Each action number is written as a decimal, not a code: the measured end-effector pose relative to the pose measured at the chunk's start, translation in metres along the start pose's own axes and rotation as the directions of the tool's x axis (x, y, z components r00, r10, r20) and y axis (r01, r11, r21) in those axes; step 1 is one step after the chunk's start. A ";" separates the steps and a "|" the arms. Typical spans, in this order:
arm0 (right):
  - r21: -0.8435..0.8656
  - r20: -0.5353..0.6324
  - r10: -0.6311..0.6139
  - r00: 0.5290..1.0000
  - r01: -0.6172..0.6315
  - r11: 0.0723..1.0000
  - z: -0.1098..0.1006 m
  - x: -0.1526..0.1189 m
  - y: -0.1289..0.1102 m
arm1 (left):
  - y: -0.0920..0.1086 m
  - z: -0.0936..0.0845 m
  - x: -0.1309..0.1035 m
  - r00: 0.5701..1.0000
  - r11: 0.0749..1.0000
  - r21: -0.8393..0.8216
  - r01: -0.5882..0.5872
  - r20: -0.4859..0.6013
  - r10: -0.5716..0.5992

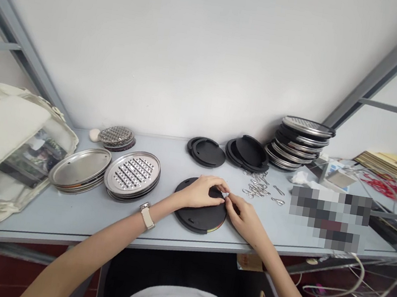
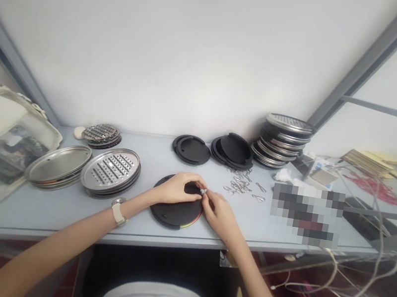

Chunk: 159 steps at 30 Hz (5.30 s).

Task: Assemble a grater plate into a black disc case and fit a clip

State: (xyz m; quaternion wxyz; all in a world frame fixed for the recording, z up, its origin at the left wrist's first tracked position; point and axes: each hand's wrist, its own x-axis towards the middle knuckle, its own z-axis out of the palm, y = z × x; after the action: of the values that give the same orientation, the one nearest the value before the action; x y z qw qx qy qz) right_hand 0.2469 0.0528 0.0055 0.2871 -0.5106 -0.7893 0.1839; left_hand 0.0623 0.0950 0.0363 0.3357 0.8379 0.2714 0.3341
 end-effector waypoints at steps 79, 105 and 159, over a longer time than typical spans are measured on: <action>-0.018 -0.023 -0.025 0.999 0.024 1.000 0.000 -0.001 -0.002 | -0.005 0.004 -0.003 0.995 0.967 0.251 0.028 0.089 -0.052; 0.001 -0.012 0.024 1.000 -0.024 1.000 0.002 -0.001 -0.001 | -0.004 0.003 -0.002 0.994 0.966 0.255 0.042 0.091 -0.067; -0.221 -0.098 -0.083 0.992 0.060 0.973 0.004 -0.003 -0.002 | -0.005 0.003 -0.001 0.999 0.990 0.139 -0.028 0.033 0.024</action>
State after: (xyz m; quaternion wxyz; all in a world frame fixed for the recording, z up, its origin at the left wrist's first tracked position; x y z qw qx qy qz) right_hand 0.2437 0.0493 0.0026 0.2777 -0.5192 -0.8062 0.0583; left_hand 0.0630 0.0959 0.0306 0.2759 0.8680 0.2778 0.3054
